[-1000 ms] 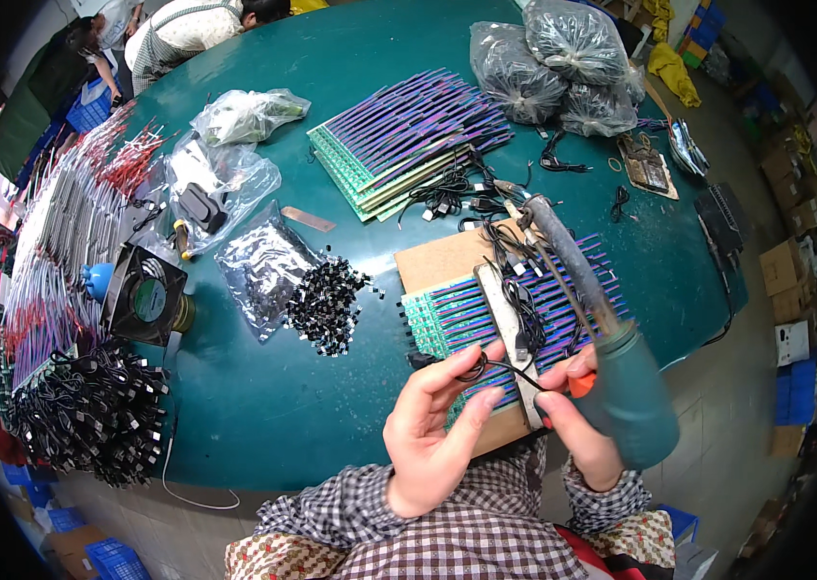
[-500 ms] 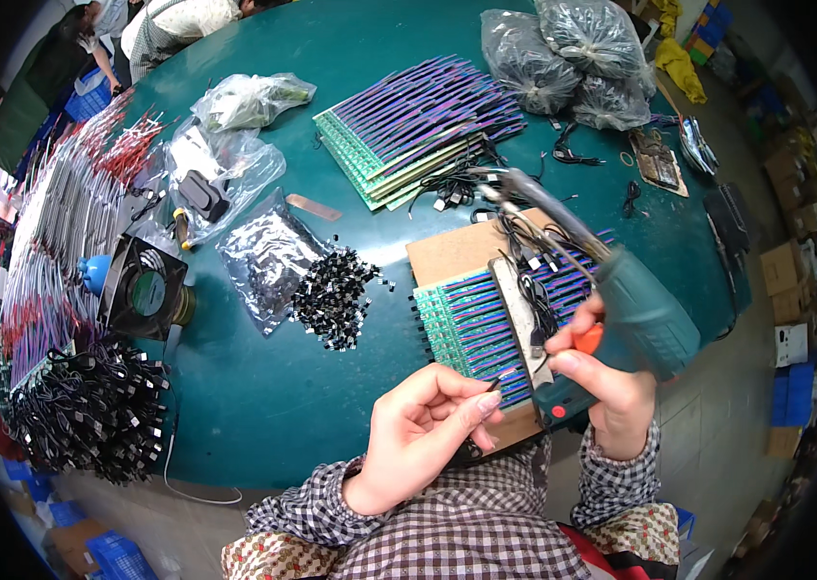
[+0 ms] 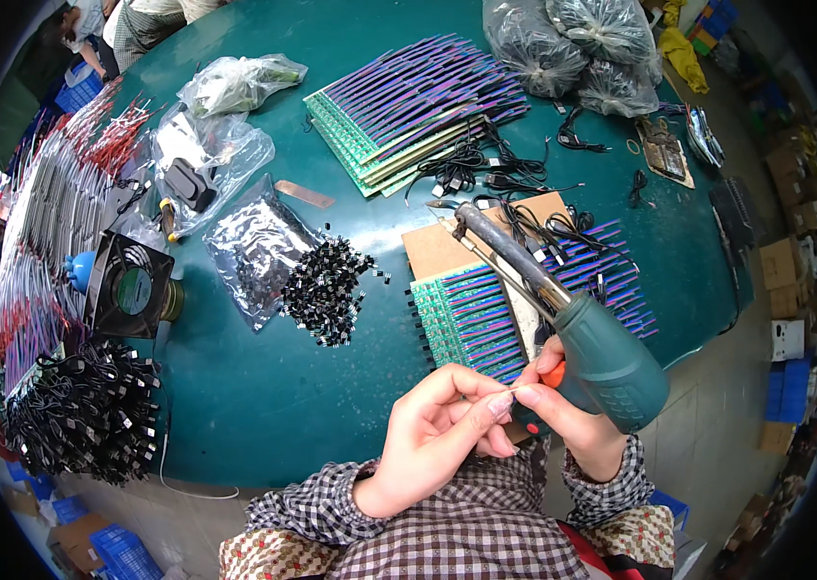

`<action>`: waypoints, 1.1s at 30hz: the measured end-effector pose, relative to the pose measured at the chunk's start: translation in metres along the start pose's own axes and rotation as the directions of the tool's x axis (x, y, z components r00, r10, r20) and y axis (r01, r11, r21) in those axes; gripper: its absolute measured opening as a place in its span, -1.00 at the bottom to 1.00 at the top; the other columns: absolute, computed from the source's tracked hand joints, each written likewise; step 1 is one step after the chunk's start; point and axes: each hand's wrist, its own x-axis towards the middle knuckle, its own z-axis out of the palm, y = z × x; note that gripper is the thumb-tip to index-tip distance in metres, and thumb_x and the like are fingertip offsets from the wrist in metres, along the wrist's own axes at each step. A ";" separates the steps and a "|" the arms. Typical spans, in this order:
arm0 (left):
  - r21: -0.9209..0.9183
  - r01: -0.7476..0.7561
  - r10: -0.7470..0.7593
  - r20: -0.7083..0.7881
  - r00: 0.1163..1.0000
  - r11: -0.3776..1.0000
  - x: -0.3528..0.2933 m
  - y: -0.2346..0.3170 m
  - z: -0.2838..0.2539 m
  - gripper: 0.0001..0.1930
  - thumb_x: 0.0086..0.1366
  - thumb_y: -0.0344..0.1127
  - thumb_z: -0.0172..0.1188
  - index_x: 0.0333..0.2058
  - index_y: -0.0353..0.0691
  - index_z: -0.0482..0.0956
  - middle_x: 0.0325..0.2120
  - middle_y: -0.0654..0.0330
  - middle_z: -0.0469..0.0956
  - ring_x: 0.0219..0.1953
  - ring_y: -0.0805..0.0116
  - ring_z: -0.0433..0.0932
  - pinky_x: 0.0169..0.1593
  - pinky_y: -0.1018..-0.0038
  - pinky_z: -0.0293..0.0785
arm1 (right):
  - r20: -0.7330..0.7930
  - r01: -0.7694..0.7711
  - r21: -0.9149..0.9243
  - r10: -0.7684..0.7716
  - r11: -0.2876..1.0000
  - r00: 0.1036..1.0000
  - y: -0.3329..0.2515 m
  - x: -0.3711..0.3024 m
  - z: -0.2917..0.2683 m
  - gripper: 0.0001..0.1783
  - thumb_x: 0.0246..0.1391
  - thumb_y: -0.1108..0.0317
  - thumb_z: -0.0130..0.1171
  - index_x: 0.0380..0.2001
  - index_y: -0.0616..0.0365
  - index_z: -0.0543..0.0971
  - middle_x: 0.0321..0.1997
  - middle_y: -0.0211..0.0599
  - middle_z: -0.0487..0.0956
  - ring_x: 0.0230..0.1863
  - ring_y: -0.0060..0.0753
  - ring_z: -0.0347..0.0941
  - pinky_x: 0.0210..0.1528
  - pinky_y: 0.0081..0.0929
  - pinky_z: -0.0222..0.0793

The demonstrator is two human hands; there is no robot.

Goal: The person solders wires from bundled cables onto circuit boards using a soldering gun, positioning each wire onto the board contacts by hand and applying heat to secure the connections.

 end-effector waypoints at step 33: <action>0.300 -0.052 0.086 -0.100 0.991 0.952 -0.004 0.001 0.010 -0.92 0.24 -0.59 0.15 -0.30 -0.44 0.45 -0.38 0.15 0.45 -0.42 0.50 0.57 -0.34 0.57 0.61 | -0.042 -0.146 0.049 0.148 0.988 0.988 0.002 -0.003 -0.001 -0.63 -0.08 0.69 0.24 -0.19 0.26 0.39 -0.29 -0.33 0.40 -0.30 -0.48 0.52 -0.22 -0.53 0.51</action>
